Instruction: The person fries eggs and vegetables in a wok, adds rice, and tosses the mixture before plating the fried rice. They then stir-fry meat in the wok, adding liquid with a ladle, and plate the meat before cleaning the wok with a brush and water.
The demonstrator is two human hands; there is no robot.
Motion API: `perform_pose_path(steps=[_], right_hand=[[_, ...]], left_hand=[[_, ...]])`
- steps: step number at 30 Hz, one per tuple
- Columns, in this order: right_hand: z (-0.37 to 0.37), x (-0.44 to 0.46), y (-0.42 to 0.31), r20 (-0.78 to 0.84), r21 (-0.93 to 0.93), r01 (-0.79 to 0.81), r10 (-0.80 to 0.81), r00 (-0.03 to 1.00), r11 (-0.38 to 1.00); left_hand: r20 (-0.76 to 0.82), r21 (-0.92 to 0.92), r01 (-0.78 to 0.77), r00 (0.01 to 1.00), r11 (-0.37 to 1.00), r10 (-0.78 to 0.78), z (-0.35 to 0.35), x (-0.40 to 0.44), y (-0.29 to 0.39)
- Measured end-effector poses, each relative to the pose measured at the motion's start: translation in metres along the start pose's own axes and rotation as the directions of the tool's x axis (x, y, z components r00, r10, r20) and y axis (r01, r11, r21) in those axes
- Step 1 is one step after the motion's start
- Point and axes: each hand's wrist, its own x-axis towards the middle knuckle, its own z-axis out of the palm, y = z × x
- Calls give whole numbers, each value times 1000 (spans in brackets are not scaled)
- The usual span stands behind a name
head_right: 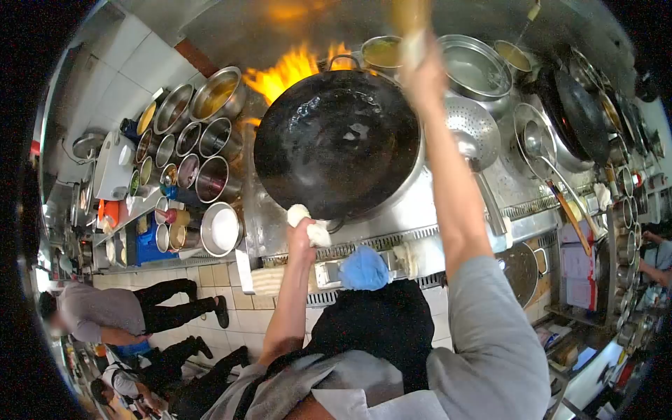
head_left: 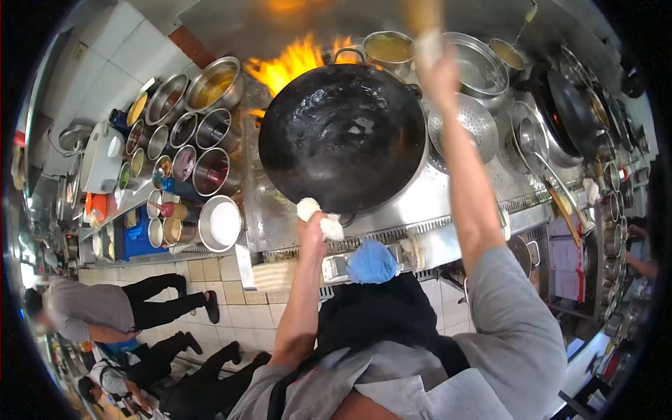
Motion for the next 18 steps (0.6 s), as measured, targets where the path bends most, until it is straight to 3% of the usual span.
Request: perform_pose_path(steps=[1,2,3,4,5,6,7,8,9,10,11,12,13,14,16,17,18], right_hand=[[17,-56,2,343,-163,-54,108,933,985],[34,-112,3,640,-317,16,201,742,948],[19,-147,-18,730,-349,-21,285,621,937],[7,-169,-18,814,-155,-62,163,557,986],[-24,-171,-54,911,-197,-99,220,350,975],[-45,-179,-70,944,-200,-112,222,243,973],[-56,-191,-57,964,-79,-32,85,253,996],[-61,-186,-32,981,-30,-40,37,190,999],[-56,-163,8,978,15,35,-22,206,999],[-61,-109,1,974,-215,167,198,112,962],[-62,-82,15,874,-406,297,271,404,864],[-64,-55,28,686,-618,293,318,654,730],[-56,-52,19,483,-606,163,197,853,779],[-43,-49,4,218,-548,51,83,972,835],[-5,-69,11,61,-365,12,11,998,931],[9,-93,6,281,-503,29,132,950,864],[7,-124,-18,517,-443,264,3,856,857]], left_hand=[[-14,0,5,1000,1000,-5,-1,-1,-1],[-28,12,16,1000,1000,-15,-2,-8,3],[-28,20,15,999,1000,-15,1,-6,12],[40,-34,-32,999,999,33,3,-8,17],[29,-21,-15,999,1000,15,-1,-8,15],[19,8,14,1000,1000,-14,-8,-11,13],[29,22,14,999,1000,-15,-6,-5,16],[13,-7,12,1000,1000,-12,-8,0,10],[29,-6,13,999,1000,-13,-14,0,5],[47,-2,13,999,1000,-13,-17,2,1],[70,-3,4,998,1000,-4,-14,7,1],[64,18,11,998,1000,-12,-7,2,7],[69,12,27,997,1000,-27,-8,2,7],[74,2,37,997,999,-37,-7,4,7],[71,-8,38,997,999,-38,-5,3,5],[70,7,46,996,999,-46,-6,4,3],[69,15,53,996,998,-54,-6,5,1]])
